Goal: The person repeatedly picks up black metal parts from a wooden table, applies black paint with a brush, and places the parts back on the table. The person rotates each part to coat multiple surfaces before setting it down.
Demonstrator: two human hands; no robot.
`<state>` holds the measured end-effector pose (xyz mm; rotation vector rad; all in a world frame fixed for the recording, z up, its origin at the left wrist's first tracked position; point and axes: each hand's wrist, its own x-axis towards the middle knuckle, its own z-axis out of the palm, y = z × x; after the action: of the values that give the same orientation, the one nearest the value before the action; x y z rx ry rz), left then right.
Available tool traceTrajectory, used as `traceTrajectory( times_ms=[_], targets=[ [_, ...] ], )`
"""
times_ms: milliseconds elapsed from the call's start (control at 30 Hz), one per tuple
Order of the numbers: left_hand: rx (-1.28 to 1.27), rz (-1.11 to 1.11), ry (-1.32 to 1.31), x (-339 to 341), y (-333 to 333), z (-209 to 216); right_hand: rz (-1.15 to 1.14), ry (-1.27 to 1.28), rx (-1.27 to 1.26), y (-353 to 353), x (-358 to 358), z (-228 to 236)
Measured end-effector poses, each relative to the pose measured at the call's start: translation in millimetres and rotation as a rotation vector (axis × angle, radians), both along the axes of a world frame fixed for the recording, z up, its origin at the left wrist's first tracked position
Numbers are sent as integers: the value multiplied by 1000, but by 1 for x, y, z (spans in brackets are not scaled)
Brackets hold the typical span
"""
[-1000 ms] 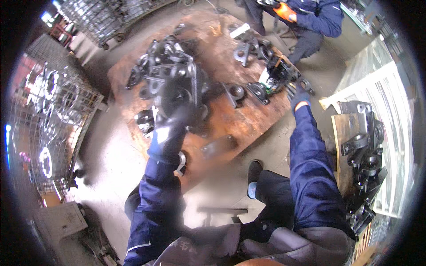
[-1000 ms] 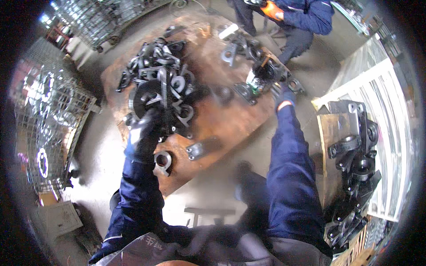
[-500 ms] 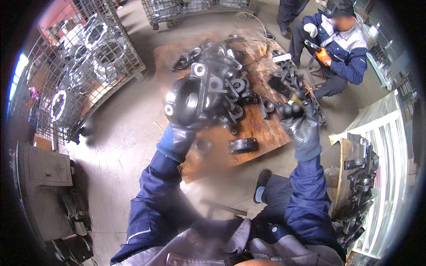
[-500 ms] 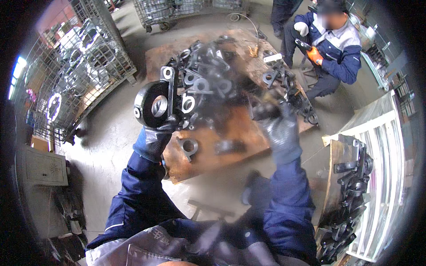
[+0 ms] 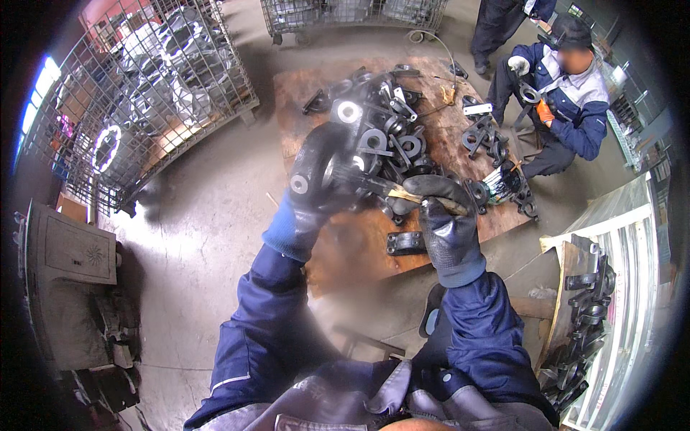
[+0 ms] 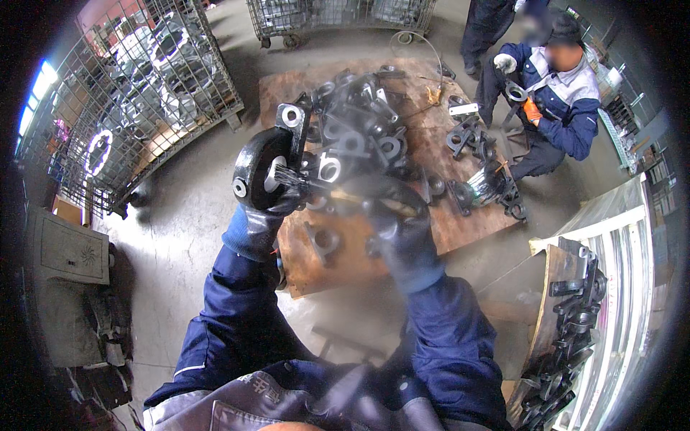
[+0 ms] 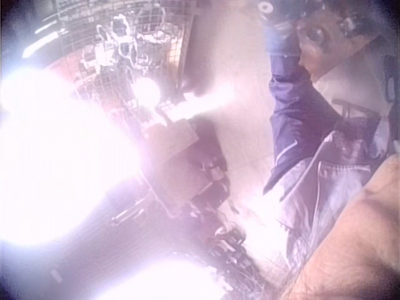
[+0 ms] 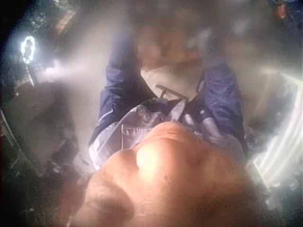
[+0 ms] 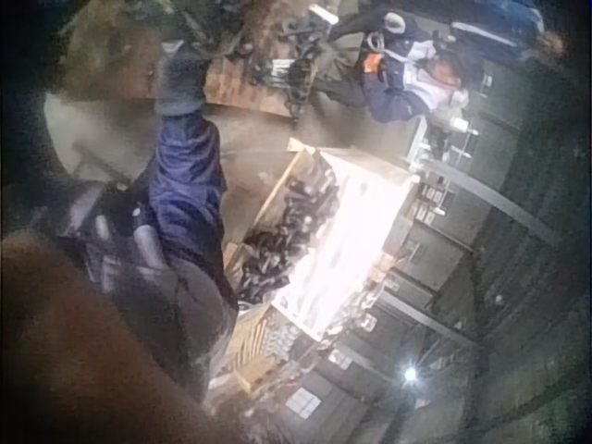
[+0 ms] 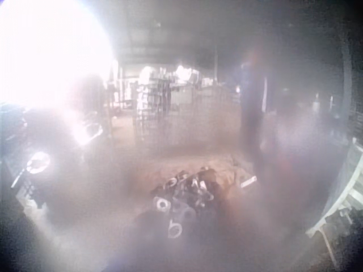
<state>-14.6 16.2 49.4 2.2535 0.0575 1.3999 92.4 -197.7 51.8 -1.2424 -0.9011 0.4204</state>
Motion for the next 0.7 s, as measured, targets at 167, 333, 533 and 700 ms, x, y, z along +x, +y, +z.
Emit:
traceTrajectory(
  times_ms=[167,333,533,700],
  targets=[
    [-239,-129,65,-1,-3,-6,-2,-82,76,7,-9,9],
    [-490,-234,76,-9,-13,-8,55,-119,59,10,-14,24],
    [-579,-291,91,-2,-10,-16,37,63,15,8,-19,25],
    [-597,-275,191,-9,-13,-26,57,490,123,14,-28,22]
  ],
)
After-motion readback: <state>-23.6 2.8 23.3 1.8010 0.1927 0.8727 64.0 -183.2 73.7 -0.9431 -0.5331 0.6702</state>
